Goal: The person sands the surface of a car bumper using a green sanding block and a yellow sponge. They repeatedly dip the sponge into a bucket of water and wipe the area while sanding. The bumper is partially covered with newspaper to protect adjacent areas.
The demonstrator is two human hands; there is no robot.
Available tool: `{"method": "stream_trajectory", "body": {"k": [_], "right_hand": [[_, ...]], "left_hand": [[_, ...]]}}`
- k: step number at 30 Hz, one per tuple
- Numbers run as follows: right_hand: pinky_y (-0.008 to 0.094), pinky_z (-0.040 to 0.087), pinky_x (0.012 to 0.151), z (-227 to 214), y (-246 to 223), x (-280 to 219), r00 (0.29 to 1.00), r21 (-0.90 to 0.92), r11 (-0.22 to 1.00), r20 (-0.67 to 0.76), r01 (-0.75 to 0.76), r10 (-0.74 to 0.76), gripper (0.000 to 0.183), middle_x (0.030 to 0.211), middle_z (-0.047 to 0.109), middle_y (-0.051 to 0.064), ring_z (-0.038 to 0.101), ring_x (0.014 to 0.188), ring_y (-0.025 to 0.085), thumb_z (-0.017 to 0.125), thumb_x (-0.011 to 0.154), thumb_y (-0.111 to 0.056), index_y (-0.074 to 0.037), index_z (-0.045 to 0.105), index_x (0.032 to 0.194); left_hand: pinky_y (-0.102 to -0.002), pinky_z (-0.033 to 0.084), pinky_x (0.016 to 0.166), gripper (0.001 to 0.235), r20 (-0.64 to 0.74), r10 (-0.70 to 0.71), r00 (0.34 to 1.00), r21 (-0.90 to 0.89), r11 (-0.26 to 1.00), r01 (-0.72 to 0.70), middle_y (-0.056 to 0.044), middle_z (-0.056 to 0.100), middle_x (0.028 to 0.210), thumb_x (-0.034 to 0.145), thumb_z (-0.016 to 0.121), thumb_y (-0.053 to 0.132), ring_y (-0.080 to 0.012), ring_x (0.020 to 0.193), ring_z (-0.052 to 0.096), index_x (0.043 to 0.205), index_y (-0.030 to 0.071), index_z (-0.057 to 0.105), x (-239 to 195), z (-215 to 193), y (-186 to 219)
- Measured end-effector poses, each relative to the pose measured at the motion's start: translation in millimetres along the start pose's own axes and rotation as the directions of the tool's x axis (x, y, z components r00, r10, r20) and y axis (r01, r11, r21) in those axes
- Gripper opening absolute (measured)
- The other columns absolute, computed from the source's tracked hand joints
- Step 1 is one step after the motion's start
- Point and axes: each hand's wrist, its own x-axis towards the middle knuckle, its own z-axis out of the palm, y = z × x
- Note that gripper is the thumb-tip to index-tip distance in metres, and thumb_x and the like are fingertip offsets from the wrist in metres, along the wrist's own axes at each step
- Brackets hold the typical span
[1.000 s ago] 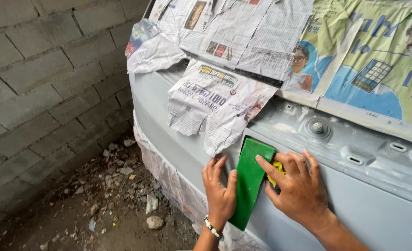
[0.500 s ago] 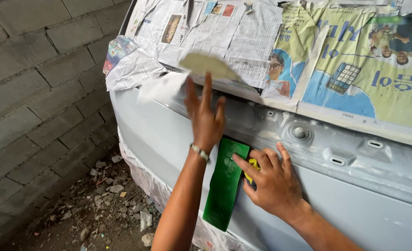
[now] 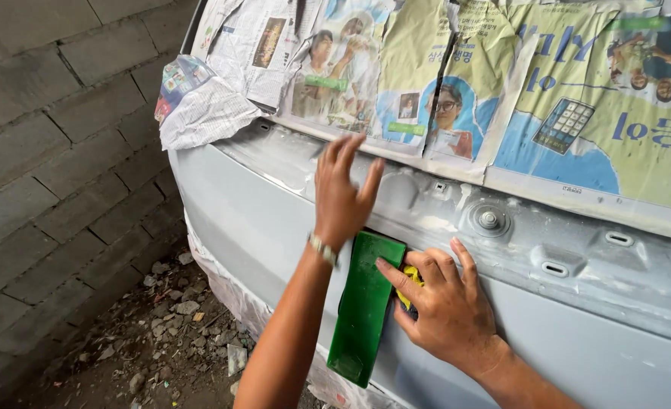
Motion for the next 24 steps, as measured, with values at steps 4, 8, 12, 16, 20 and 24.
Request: {"method": "stream_trajectory", "body": {"k": [4,8,12,16,20,24], "right_hand": [[0.059,0.024,0.116,0.7,1.9,0.0,1.0,-0.024,1.0,-0.003,0.002,-0.002,0.063,0.112,0.057,0.004,0.053,0.113,0.027,0.077,0.073,-0.031,-0.026,0.064,0.134],[0.059,0.023,0.116,2.8,2.7,-1.1,1.0,-0.027,1.0,-0.01,-0.001,0.0,0.065,0.112,0.058,0.005,0.052,0.113,0.028,0.077,0.073,-0.032,-0.025,0.064,0.136],[0.058,0.026,0.118,4.0,7.4,-2.4,0.999,0.063,0.998,-0.032,0.002,0.0,0.062,0.112,0.058,0.007,0.054,0.114,0.028,0.078,0.072,-0.027,-0.02,0.065,0.133],[0.051,0.043,0.106,15.5,16.5,-3.8,0.984,0.313,0.95,-0.162,-0.013,0.067,0.043,0.111,0.059,0.009,0.06,0.111,0.029,0.077,0.078,-0.017,-0.014,0.069,0.12],[0.043,0.053,0.086,11.3,10.4,48.9,0.982,0.542,0.84,-0.176,0.037,0.07,0.023,0.105,0.065,0.013,0.065,0.098,0.032,0.075,0.089,-0.018,-0.009,0.069,0.109],[0.044,0.054,0.074,24.3,-13.5,108.3,0.997,0.584,0.808,-0.046,0.08,-0.066,0.025,0.087,0.071,0.017,0.068,0.082,0.037,0.075,0.093,-0.028,-0.003,0.069,0.09]], "left_hand": [[-0.042,0.048,0.104,0.014,-0.1,-0.182,0.978,-0.122,0.978,0.169,-0.012,0.065,0.115,0.097,0.071,0.011,-0.0328,0.114,0.062,0.107,0.005,0.063,-101.3,-32.3,22.3],[-0.044,0.047,0.108,0.012,-0.117,-0.243,0.963,-0.114,0.967,0.23,-0.013,0.065,0.126,0.097,0.072,0.013,-0.0332,0.122,0.063,0.103,0.01,0.062,-168.1,-32.8,50.7],[-0.052,0.037,0.11,0.055,-0.057,-0.195,0.979,-0.079,0.978,0.191,-0.028,0.045,0.148,0.081,0.076,0.015,-0.0447,0.131,0.047,0.13,0.004,0.055,-177.0,-31.5,80.7],[-0.052,0.036,0.112,0.063,-0.087,-0.196,0.977,0.045,0.979,0.201,-0.027,0.044,0.15,0.08,0.081,0.02,-0.0438,0.129,0.048,0.136,0.007,0.055,-180.0,-16.0,80.2],[-0.053,0.035,0.112,0.061,-0.16,-0.263,0.951,0.109,0.953,0.282,-0.026,0.045,0.15,0.081,0.08,0.023,-0.0447,0.131,0.048,0.135,0.007,0.056,-160.1,-1.2,74.7],[-0.052,0.036,0.108,0.063,-0.071,-0.357,0.931,0.218,0.906,0.364,-0.023,0.053,0.14,0.084,0.075,0.03,-0.0434,0.126,0.049,0.137,0.004,0.054,-127.5,1.8,65.0]]}}
